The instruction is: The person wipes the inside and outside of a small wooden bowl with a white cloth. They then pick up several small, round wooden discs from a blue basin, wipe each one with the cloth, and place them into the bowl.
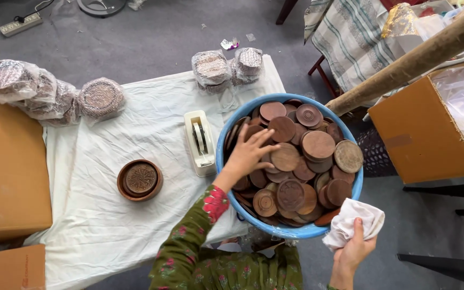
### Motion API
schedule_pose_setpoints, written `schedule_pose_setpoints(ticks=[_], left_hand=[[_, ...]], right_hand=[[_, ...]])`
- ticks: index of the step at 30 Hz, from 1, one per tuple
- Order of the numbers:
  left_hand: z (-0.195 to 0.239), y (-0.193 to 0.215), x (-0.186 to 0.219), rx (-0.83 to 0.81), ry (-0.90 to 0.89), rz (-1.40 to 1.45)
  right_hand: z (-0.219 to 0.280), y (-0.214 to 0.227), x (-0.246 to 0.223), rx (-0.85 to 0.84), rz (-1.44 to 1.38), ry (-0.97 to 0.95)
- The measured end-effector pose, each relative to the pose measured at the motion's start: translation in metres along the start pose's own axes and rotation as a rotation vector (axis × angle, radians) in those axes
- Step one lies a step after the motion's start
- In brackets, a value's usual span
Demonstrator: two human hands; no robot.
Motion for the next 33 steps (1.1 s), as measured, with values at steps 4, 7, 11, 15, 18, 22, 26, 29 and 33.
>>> schedule_pose_setpoints(ticks=[4,7,11,15,18,22,26,29,33], left_hand=[[0.008,-0.009,0.007,0.038,0.036,0.003],[-0.001,0.005,0.041,0.022,0.072,0.050],[-0.001,0.000,0.120,0.014,-0.104,0.327],[0.015,-0.056,0.157,-0.141,-0.367,0.372],[0.000,-0.028,0.122,-0.444,-0.216,0.101],[-0.016,-0.018,0.057,-0.068,-0.125,0.026],[-0.006,-0.025,0.075,0.060,-0.139,0.151],[0.012,-0.058,0.132,0.026,-0.343,0.323],[0.031,-0.095,0.172,-0.243,-0.563,0.310]], right_hand=[[-0.004,0.000,0.002,-0.020,-0.021,-0.008],[-0.006,-0.002,-0.003,-0.027,-0.018,-0.016],[-0.008,0.000,0.003,-0.017,-0.008,-0.025],[-0.009,0.004,0.005,-0.032,-0.009,0.010],[-0.006,-0.001,0.001,-0.014,-0.044,-0.017],[-0.007,0.000,0.005,-0.052,-0.044,-0.006],[-0.005,-0.012,-0.002,-0.053,-0.040,-0.025],[-0.006,-0.012,0.002,-0.041,-0.033,-0.049],[-0.010,-0.003,0.007,-0.041,-0.025,-0.021]])
Point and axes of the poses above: each hand's wrist, its own z-axis away from the middle knuckle, its own y-axis out of the back of the hand, x = y × z, the point moved 5 cm from there along -z, towards the middle knuckle, and after that the axes turned 1 degree about -z, right-handed, at the moved point
